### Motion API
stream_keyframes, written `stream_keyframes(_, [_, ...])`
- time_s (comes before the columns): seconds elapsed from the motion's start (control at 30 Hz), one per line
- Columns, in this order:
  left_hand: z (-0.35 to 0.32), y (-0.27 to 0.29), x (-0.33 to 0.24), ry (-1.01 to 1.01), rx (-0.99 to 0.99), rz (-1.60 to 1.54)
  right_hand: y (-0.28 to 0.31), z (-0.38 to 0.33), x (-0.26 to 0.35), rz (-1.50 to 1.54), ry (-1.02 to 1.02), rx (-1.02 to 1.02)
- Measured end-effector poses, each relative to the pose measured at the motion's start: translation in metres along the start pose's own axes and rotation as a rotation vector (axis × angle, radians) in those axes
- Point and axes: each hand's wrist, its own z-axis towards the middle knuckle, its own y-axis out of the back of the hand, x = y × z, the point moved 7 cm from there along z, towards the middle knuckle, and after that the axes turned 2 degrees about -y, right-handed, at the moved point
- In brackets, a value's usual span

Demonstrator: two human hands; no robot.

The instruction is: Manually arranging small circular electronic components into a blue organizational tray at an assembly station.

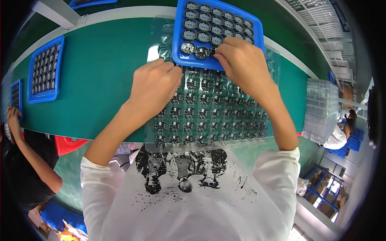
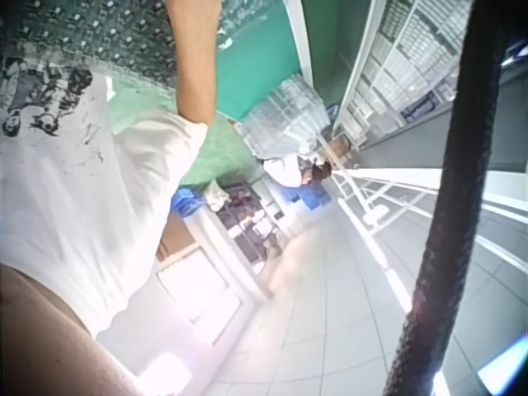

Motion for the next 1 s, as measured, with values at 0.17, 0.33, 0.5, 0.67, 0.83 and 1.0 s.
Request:
stream_keyframes(0.17, [0.001, 0.010, 0.004, 0.024, -0.036, -0.191, -0.003, -0.002, -0.001, -0.016, 0.001, -0.012])
stream_keyframes(0.33, [0.036, 0.043, 0.009, 0.030, -0.092, -0.348, 0.002, -0.012, -0.002, 0.023, 0.020, -0.069])
stream_keyframes(0.5, [0.077, 0.026, 0.029, -0.028, -0.008, -0.273, 0.030, -0.032, -0.006, 0.155, -0.083, -0.236])
stream_keyframes(0.67, [0.074, 0.007, 0.034, -0.002, 0.039, -0.153, 0.035, -0.063, -0.007, 0.215, -0.132, -0.191])
stream_keyframes(0.83, [0.074, 0.002, 0.036, -0.004, 0.024, -0.149, 0.021, -0.089, -0.012, 0.288, -0.174, -0.155])
stream_keyframes(1.0, [0.073, 0.002, 0.036, -0.004, 0.030, -0.134, 0.004, -0.092, -0.002, 0.307, -0.113, -0.088])
